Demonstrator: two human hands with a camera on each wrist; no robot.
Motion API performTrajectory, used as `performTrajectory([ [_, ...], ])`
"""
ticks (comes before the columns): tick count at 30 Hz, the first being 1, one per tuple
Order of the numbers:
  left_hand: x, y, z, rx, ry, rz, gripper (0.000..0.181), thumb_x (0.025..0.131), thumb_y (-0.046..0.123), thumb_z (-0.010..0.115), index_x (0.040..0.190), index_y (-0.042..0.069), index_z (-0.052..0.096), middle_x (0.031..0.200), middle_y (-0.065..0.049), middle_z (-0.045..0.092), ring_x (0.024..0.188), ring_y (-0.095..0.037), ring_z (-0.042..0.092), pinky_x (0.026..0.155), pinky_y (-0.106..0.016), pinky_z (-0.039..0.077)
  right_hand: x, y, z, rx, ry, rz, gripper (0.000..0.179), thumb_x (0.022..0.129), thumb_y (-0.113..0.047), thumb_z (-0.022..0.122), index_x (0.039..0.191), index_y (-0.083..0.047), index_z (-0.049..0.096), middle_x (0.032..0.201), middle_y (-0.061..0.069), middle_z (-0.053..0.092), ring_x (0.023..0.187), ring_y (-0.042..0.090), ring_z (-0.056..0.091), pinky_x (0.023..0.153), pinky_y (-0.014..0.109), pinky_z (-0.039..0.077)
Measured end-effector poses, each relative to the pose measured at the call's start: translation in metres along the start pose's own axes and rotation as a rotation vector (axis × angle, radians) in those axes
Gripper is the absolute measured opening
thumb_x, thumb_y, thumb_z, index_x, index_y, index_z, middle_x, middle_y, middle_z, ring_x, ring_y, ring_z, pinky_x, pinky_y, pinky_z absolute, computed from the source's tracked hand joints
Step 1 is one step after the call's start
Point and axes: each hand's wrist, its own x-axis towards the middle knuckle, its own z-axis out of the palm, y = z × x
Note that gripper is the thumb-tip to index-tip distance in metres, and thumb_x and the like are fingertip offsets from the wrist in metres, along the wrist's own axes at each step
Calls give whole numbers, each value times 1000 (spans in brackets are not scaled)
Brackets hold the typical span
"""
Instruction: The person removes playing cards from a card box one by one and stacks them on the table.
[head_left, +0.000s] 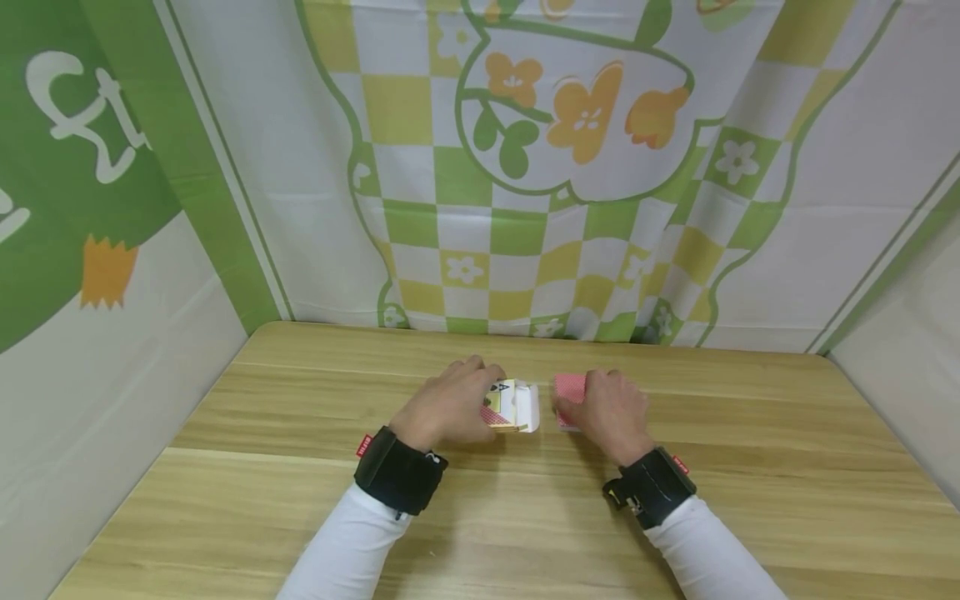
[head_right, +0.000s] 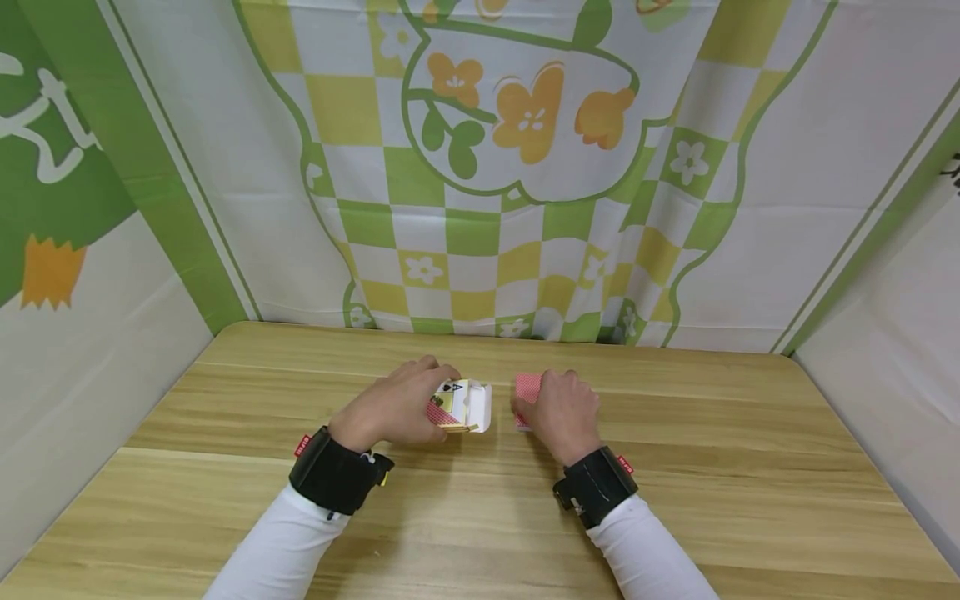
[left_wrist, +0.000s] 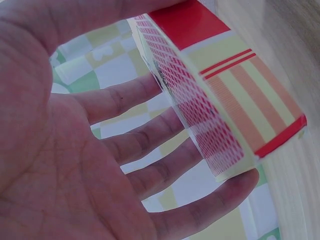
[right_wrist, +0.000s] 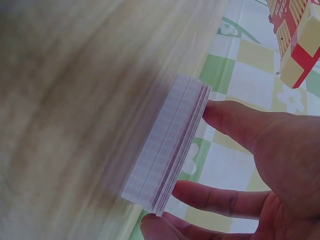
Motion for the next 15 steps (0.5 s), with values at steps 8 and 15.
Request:
performTrajectory([
  [8,0,1,0,-14,5,0,68,71,15,86,133,10,60,111,-4,56,94,-22,51,77,-43,48,0,1,-1,6,-11,-10,51,82,-51,77,69,-5,59,75,14,55,61,28,54,46,43,44],
  [15,2,0,1,-50,71,26,69,73,13,85,136,7,57,114,-5,56,98,-22,50,80,-38,49,0,2,-4,29,17,-33,53,83,-51,78,63,-9,54,72,10,52,61,25,51,48,38,39],
])
